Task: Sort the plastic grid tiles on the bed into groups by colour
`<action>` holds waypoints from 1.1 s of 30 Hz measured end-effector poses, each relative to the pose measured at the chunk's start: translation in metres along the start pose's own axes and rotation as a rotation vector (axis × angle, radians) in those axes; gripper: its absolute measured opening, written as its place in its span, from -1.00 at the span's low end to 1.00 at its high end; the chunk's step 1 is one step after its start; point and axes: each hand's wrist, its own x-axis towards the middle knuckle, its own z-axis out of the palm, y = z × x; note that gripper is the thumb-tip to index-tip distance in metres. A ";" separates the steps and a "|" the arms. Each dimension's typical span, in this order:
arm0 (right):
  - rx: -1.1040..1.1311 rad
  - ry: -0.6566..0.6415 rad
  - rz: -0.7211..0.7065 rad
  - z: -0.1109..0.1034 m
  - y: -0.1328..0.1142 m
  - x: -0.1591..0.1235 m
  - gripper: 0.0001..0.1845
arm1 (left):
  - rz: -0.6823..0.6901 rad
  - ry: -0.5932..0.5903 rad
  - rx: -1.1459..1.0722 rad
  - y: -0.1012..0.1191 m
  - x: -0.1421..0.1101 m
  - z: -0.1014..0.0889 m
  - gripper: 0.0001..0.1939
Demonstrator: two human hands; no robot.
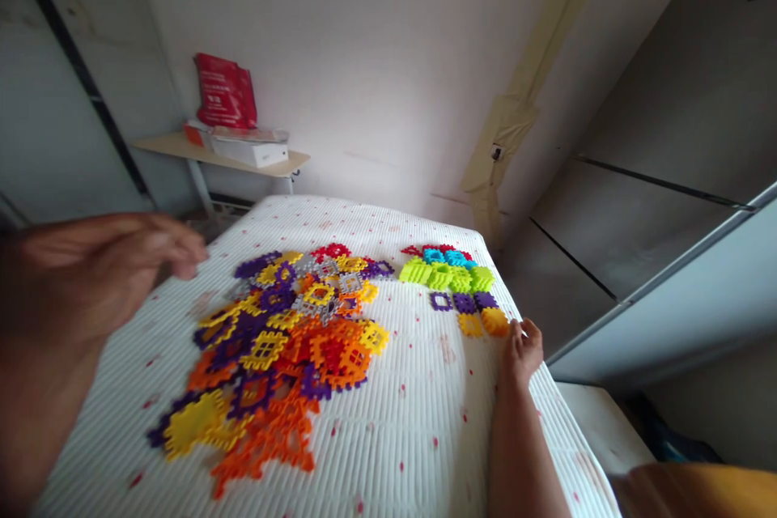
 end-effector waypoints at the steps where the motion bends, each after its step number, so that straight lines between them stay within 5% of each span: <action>1: -0.003 -0.004 0.006 0.000 0.001 0.000 -0.44 | 0.001 -0.066 0.131 -0.008 0.009 0.003 -0.78; 4: -0.031 -0.024 0.011 0.000 0.002 0.001 -0.43 | -0.056 -0.270 0.483 -0.047 0.036 0.017 -0.74; 8: -0.065 -0.050 0.020 -0.001 0.004 0.005 -0.43 | -0.114 -0.444 0.646 -0.105 0.055 0.033 -0.82; 12: -0.058 -0.055 0.024 -0.002 0.005 0.005 -0.45 | -0.191 -0.524 0.787 -0.139 0.058 0.046 -0.75; 25: -0.059 -0.049 0.031 -0.002 0.003 0.004 -0.44 | -0.356 -0.645 0.951 -0.165 0.055 0.084 -0.63; 33: -0.053 -0.053 0.011 0.000 0.005 0.005 -0.44 | -0.369 -0.599 0.869 -0.168 0.044 0.092 -0.63</action>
